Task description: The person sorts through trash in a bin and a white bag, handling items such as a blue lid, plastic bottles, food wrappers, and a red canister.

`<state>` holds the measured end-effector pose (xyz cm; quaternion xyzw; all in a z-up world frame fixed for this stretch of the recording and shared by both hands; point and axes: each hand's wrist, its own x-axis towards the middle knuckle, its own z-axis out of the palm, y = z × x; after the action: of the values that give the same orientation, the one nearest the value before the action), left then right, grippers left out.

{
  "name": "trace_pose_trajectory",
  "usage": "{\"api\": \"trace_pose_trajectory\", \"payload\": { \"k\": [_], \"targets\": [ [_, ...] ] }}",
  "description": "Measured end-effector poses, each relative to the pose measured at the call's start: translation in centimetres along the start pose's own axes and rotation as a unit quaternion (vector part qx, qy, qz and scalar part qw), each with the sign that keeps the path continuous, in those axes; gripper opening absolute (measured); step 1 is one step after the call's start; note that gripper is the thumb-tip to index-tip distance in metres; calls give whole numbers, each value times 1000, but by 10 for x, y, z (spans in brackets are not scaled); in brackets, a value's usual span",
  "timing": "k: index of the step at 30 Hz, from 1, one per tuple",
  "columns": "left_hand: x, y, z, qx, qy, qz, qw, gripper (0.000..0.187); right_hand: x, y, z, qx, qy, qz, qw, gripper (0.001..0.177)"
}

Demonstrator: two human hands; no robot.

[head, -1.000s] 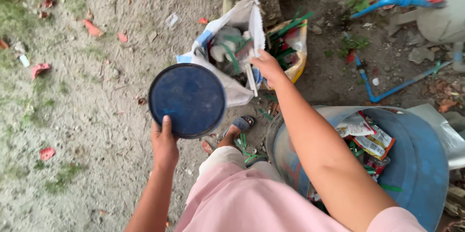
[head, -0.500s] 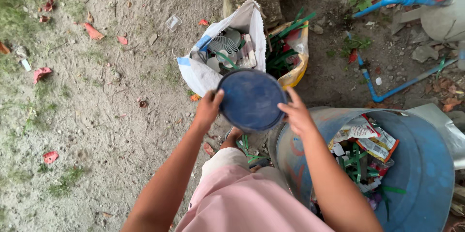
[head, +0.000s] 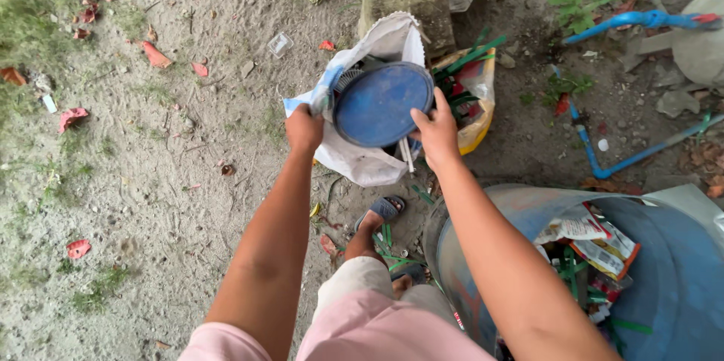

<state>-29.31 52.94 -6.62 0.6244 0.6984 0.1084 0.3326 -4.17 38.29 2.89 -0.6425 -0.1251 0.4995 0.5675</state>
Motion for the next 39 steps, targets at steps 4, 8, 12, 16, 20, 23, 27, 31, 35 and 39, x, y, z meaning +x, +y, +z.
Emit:
{"api": "trace_pose_trajectory", "payload": {
  "k": [4, 8, 12, 16, 20, 23, 27, 31, 35, 39],
  "targets": [
    [-26, 14, -20, -18, 9, 95, 995, 23, 28, 6, 24, -88, -12, -127, 988, 76],
    [-43, 28, -39, -8, 10, 120, 993, 16, 30, -5, 36, -399, 83, -167, 898, 83],
    [-51, 35, -46, -10, 22, 107, 994, 15, 30, -28, 31, -482, 115, -141, 857, 81],
    [-43, 28, -45, -24, 27, 74, 997, 17, 41, -19, 21, -479, 111, -140, 859, 81],
    [-31, 14, -53, -74, 35, 49, 995, 18, 48, -2, -14, -436, 78, -173, 880, 80],
    [-37, 24, -52, -68, 7, 67, 995, 19, 44, 14, -15, -401, 44, -208, 891, 79],
    [-59, 40, -51, -39, -16, 140, 989, 16, 32, 27, 32, -415, 46, -167, 893, 79],
    [-70, 47, -45, -12, -39, 225, 974, 13, 31, 38, 92, -502, -2, -126, 856, 79],
    [-79, 43, -42, 10, -33, 223, 974, 13, 44, 69, 117, -530, 16, -127, 838, 78],
    [-82, 30, -54, -6, -25, 179, 984, 17, 72, 108, 78, -510, -81, -116, 849, 105]
  ]
}}
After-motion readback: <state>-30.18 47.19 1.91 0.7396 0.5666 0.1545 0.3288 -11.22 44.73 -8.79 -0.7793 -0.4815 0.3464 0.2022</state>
